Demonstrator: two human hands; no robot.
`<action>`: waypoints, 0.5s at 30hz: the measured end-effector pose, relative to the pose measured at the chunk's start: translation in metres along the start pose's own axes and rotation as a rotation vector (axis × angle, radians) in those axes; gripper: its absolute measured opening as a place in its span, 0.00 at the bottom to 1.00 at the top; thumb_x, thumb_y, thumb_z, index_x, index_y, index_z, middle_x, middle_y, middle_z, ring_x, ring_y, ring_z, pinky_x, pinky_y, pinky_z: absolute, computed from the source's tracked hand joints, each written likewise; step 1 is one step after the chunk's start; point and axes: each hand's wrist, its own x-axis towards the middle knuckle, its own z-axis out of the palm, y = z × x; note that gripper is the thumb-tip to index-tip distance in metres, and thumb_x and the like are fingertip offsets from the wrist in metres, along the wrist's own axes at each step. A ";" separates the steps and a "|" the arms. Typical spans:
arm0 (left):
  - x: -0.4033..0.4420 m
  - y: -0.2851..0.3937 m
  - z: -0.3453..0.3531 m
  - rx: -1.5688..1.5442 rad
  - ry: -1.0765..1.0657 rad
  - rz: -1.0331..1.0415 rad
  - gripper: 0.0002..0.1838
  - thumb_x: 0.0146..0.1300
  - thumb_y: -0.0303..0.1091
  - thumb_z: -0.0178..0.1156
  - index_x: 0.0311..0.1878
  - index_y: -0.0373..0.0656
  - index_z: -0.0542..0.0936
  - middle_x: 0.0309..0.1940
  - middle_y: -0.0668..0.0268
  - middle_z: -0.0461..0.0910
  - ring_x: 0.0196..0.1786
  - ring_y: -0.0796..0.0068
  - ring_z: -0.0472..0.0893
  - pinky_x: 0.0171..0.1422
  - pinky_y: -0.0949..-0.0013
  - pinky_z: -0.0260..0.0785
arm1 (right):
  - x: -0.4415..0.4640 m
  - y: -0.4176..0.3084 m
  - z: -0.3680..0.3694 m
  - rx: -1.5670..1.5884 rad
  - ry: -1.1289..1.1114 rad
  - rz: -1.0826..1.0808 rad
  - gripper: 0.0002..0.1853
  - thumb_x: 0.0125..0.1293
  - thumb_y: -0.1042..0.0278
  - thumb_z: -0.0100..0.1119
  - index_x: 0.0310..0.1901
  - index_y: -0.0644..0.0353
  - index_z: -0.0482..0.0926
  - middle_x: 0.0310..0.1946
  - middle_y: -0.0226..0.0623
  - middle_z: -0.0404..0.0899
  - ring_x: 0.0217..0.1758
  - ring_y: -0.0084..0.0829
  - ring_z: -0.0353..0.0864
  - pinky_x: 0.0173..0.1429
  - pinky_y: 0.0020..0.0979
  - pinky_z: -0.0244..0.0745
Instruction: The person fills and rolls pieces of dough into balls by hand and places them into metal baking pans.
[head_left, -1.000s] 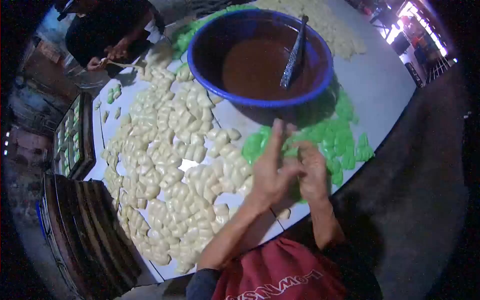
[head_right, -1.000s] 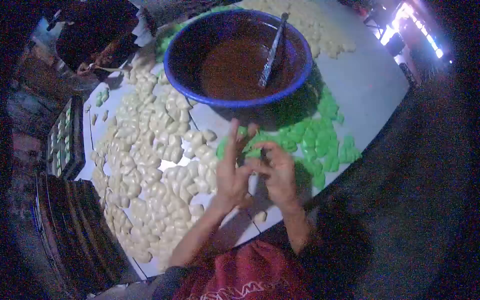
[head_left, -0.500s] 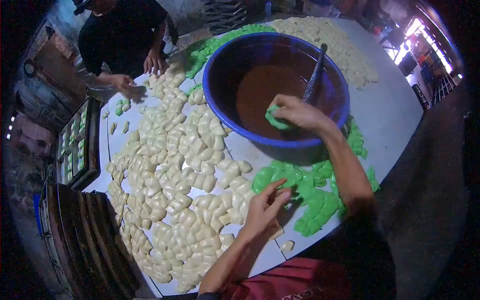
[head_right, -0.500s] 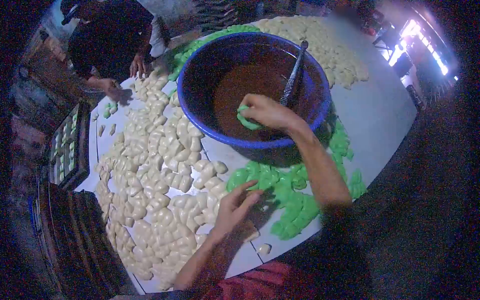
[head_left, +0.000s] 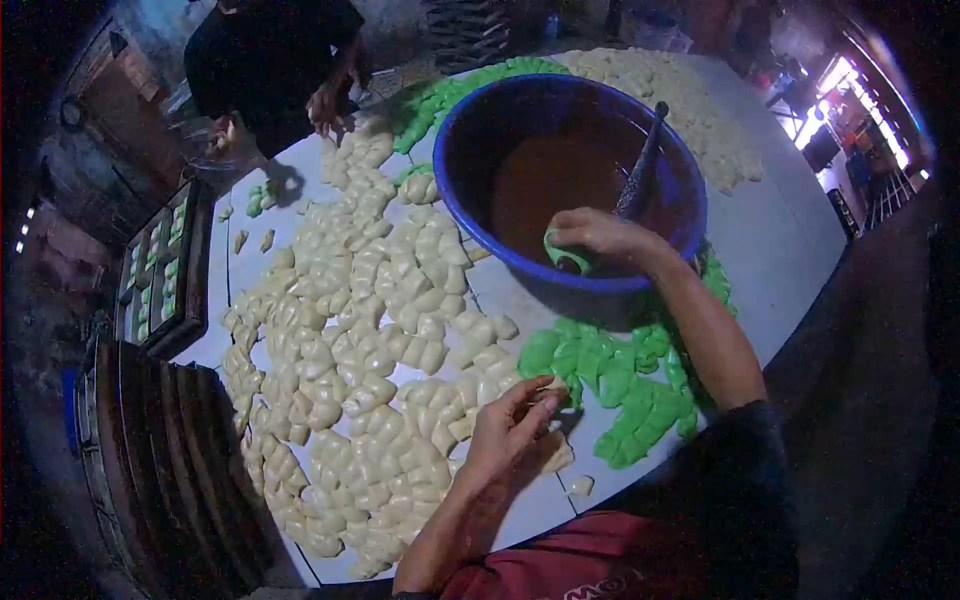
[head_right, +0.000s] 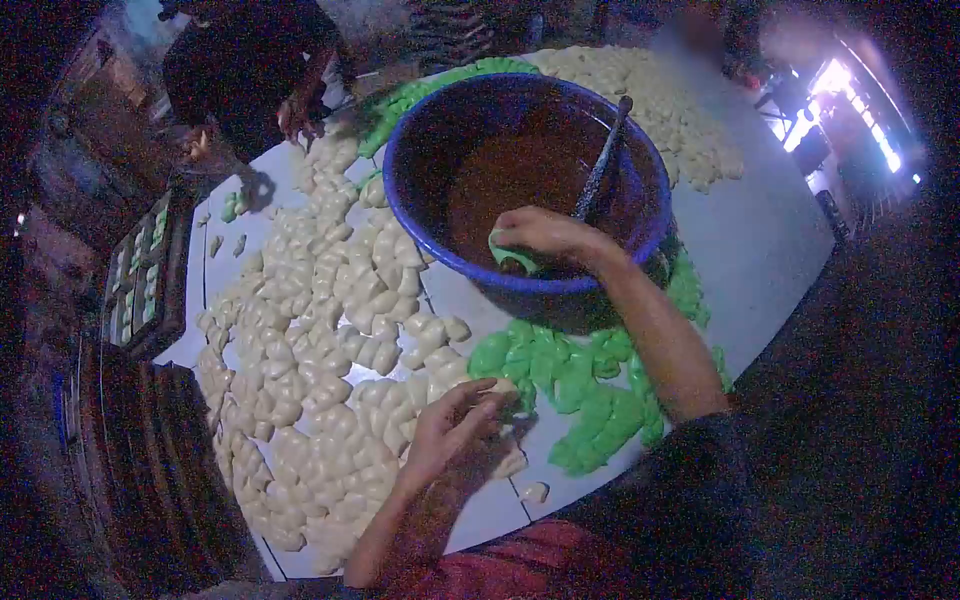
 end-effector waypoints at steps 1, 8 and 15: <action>-0.001 0.000 -0.002 0.027 -0.007 0.030 0.21 0.68 0.35 0.58 0.60 0.35 0.73 0.48 0.61 0.82 0.48 0.77 0.79 0.49 0.75 0.71 | -0.008 -0.011 0.001 0.241 0.053 -0.024 0.11 0.67 0.59 0.55 0.41 0.59 0.77 0.33 0.28 0.77 0.36 0.23 0.77 0.40 0.29 0.75; 0.001 0.025 -0.018 -0.157 0.053 0.183 0.26 0.72 0.48 0.50 0.61 0.35 0.71 0.54 0.59 0.77 0.52 0.71 0.78 0.56 0.67 0.72 | -0.052 -0.090 0.094 1.126 0.204 -0.145 0.07 0.71 0.64 0.53 0.45 0.56 0.72 0.36 0.26 0.77 0.36 0.18 0.80 0.39 0.20 0.77; -0.066 0.001 -0.094 -0.550 0.332 0.283 0.22 0.70 0.45 0.53 0.55 0.36 0.75 0.49 0.61 0.79 0.51 0.70 0.79 0.58 0.65 0.71 | -0.057 -0.119 0.231 1.104 0.071 -0.160 0.17 0.63 0.68 0.54 0.54 0.58 0.72 0.43 0.28 0.77 0.46 0.19 0.77 0.51 0.21 0.71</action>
